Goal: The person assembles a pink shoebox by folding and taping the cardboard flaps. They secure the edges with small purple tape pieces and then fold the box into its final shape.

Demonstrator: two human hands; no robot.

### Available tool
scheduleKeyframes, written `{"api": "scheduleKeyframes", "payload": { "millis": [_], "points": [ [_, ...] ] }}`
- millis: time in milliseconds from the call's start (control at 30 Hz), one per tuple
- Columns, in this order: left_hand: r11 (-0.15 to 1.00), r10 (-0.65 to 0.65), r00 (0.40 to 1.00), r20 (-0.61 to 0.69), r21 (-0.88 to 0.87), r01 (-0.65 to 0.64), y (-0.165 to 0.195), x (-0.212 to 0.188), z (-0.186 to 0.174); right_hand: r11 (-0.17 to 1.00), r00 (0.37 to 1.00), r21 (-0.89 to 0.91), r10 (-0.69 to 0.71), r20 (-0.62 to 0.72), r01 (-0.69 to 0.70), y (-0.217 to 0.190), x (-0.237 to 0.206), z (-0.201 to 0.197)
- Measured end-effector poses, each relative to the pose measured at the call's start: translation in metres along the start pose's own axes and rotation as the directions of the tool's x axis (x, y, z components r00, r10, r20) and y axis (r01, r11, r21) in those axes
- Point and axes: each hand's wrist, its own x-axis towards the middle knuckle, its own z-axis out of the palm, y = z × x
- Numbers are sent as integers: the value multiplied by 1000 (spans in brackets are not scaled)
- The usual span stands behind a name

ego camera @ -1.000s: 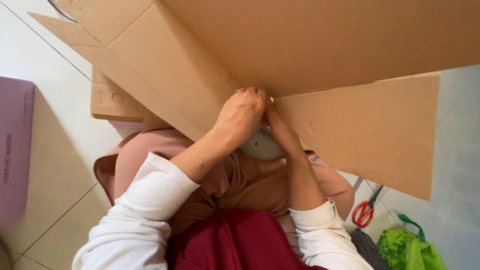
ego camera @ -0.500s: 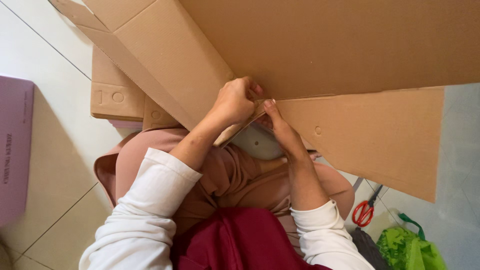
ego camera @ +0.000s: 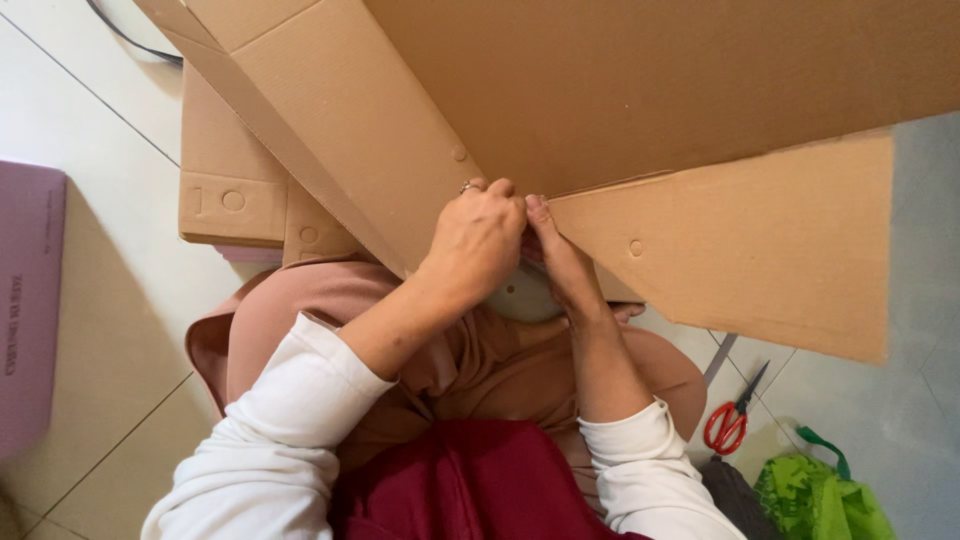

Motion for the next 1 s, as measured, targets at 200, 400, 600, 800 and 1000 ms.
{"api": "scheduleKeyframes", "payload": {
  "millis": [200, 400, 600, 800, 1000],
  "points": [
    [933, 96, 995, -36, 352, -77, 20, -8, -6, 994, 994, -51, -102, -45, 100, -5, -5, 6],
    [908, 36, 999, -37, 418, -17, 19, -9, 12, 925, 970, -349, 72, -231, -152, -19, -16, 11],
    [924, 33, 986, -164, 382, 32, 10, -5, 23, 861, 948, -402, -308, 80, 313, -36, -20, 6],
    [958, -2, 992, -126, 285, 38, -6, -1, 21, 334, 524, -537, -815, 248, 775, -58, -37, -10],
    [988, -21, 996, -91, 153, 35, -19, 1, 14, 399, 409, -312, -912, -36, 862, -63, -41, -20]
  ]
}}
